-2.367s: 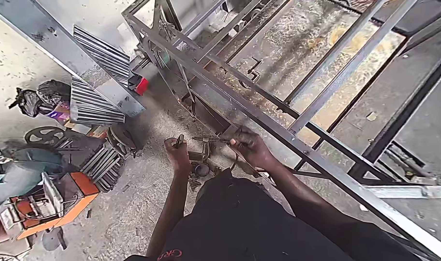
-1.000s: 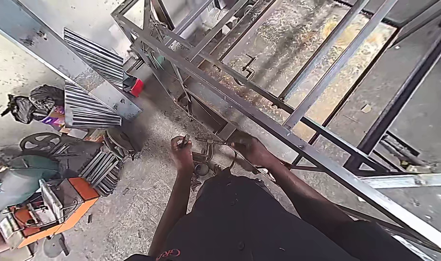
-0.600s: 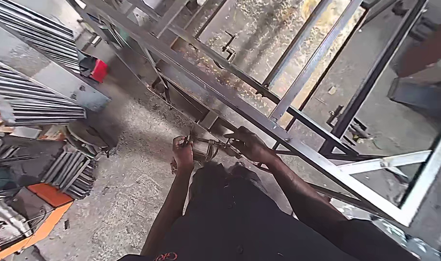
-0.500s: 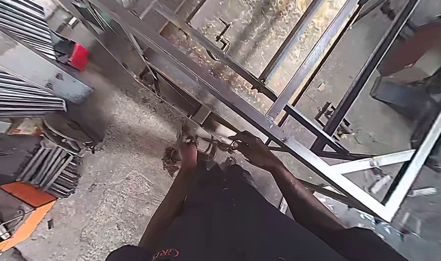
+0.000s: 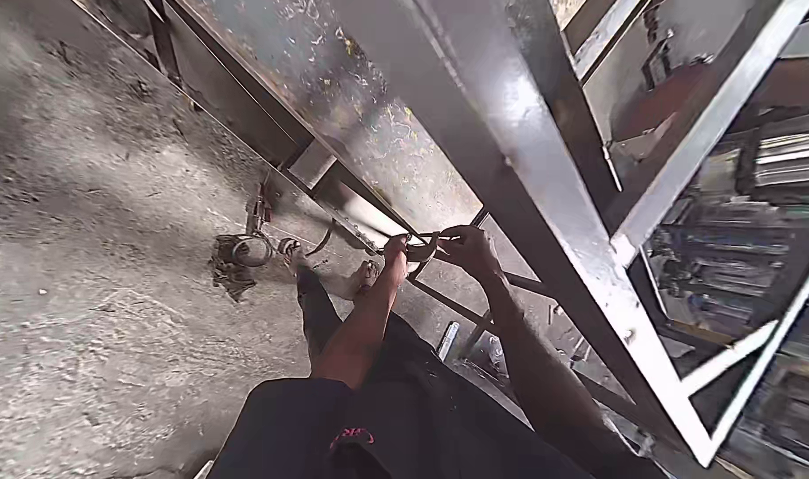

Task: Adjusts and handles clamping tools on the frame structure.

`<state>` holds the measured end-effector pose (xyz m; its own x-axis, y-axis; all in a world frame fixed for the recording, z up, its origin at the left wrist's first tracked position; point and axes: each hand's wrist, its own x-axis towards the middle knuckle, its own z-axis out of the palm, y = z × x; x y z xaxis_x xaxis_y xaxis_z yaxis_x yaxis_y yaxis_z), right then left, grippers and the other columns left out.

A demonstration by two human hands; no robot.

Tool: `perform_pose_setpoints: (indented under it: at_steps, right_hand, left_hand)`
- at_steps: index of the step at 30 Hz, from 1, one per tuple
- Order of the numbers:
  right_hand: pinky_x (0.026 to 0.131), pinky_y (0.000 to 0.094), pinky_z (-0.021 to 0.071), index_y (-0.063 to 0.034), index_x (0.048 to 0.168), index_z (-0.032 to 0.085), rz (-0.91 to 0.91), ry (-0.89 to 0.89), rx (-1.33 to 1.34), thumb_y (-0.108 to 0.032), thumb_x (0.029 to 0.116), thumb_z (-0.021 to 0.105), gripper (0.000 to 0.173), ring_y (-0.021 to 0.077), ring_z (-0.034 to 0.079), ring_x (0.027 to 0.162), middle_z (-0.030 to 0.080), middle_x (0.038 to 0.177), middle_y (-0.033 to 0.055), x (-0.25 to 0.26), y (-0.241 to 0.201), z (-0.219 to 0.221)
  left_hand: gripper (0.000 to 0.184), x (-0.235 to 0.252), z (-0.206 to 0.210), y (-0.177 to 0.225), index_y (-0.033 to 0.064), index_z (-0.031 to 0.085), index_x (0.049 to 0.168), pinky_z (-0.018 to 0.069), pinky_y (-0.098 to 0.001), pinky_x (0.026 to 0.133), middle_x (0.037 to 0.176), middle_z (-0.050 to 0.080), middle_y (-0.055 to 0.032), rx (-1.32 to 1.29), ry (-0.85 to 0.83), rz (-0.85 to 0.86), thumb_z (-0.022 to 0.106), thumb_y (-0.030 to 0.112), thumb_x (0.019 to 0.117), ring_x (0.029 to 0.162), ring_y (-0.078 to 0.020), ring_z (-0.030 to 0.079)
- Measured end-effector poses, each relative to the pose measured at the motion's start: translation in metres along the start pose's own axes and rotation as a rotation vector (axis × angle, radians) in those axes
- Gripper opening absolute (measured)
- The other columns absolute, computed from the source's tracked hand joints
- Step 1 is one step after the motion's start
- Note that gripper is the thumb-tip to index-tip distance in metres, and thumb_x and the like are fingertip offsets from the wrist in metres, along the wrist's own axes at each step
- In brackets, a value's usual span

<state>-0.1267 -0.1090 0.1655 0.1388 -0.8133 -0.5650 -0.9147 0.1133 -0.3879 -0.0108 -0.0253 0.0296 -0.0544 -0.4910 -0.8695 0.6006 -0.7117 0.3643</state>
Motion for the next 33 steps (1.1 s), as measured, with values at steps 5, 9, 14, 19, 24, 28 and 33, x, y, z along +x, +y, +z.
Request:
perform_pose_setpoints:
  at_steps: [5, 9, 14, 19, 24, 28, 33]
  right_hand:
    - [0.084, 0.0541, 0.0557, -0.0188, 0.119, 0.073, -0.051, -0.018, -0.127, -0.04, 0.0816, 0.086, 0.045, 0.0233, 0.068, 0.094, 0.071, 0.113, 0.0063, 0.012, 0.011, -0.002]
    - [0.092, 0.0447, 0.0575, -0.0046, 0.115, 0.073, -0.246, 0.004, -0.151, -0.02, 0.0842, 0.085, 0.036, 0.0266, 0.068, 0.104, 0.067, 0.12, 0.0162, 0.007, -0.006, -0.014]
    - [0.088, 0.0543, 0.0566, -0.0067, 0.141, 0.052, 0.141, 0.002, -0.021, -0.024, 0.0901, 0.081, 0.061, 0.0287, 0.071, 0.097, 0.072, 0.113, 0.0134, 0.015, 0.004, -0.012]
    - [0.074, 0.0521, 0.0565, -0.0097, 0.134, 0.06, -0.053, -0.02, -0.168, -0.009, 0.0909, 0.073, 0.045, 0.026, 0.067, 0.08, 0.072, 0.106, 0.0103, 0.017, 0.004, -0.013]
    - [0.088, 0.0489, 0.0573, -0.0053, 0.132, 0.063, -0.139, -0.111, -0.241, -0.009, 0.0833, 0.083, 0.053, 0.0278, 0.067, 0.099, 0.064, 0.126, 0.0161, 0.005, -0.013, -0.02]
    - [0.089, 0.0474, 0.0585, 0.0004, 0.129, 0.064, -0.299, -0.084, -0.346, -0.002, 0.0819, 0.083, 0.051, 0.0312, 0.068, 0.103, 0.062, 0.131, 0.0194, 0.002, -0.004, -0.021]
    - [0.07, 0.0527, 0.0561, -0.0142, 0.108, 0.073, 0.073, 0.035, -0.3, -0.041, 0.1062, 0.053, 0.034, 0.0252, 0.07, 0.077, 0.073, 0.088, 0.0084, 0.02, 0.006, -0.008]
  left_hand:
    - [0.039, -0.014, -0.002, 0.008, 0.0064, 0.059, 0.137, 0.051, -0.0549, 0.098, 0.135, 0.062, -0.0193, 0.0, -0.059, -0.002, 0.05, 0.031, 0.1088, 0.121, -0.0338, 0.06]
    - [0.041, -0.013, 0.001, 0.007, 0.0074, 0.06, 0.133, 0.0518, -0.05, 0.087, 0.127, 0.063, -0.018, -0.097, -0.044, -0.05, 0.054, 0.037, 0.1061, 0.108, -0.03, 0.06]
    - [0.04, 0.002, 0.02, 0.004, 0.0187, 0.06, 0.134, 0.0497, -0.0435, 0.075, 0.11, 0.064, -0.0142, -0.069, 0.01, -0.008, 0.048, 0.046, 0.1084, 0.087, -0.0227, 0.057]
    - [0.037, -0.01, 0.01, 0.017, 0.0094, 0.058, 0.135, 0.0507, -0.0472, 0.085, 0.121, 0.063, -0.0183, -0.009, -0.03, 0.013, 0.047, 0.035, 0.11, 0.099, -0.0262, 0.059]
    - [0.038, 0.013, 0.012, 0.013, 0.0155, 0.061, 0.134, 0.0512, -0.0473, 0.078, 0.117, 0.065, -0.0161, -0.055, -0.041, -0.038, 0.048, 0.04, 0.1086, 0.093, -0.0265, 0.06]
    - [0.035, 0.001, 0.008, 0.022, 0.0112, 0.063, 0.127, 0.0497, -0.0411, 0.07, 0.108, 0.065, -0.0145, -0.017, -0.043, -0.04, 0.048, 0.038, 0.1085, 0.083, -0.0219, 0.058]
    - [0.034, 0.011, 0.011, 0.014, 0.0108, 0.064, 0.127, 0.0525, -0.0468, 0.077, 0.114, 0.067, -0.0159, -0.04, -0.033, -0.043, 0.051, 0.036, 0.1076, 0.092, -0.0256, 0.062]
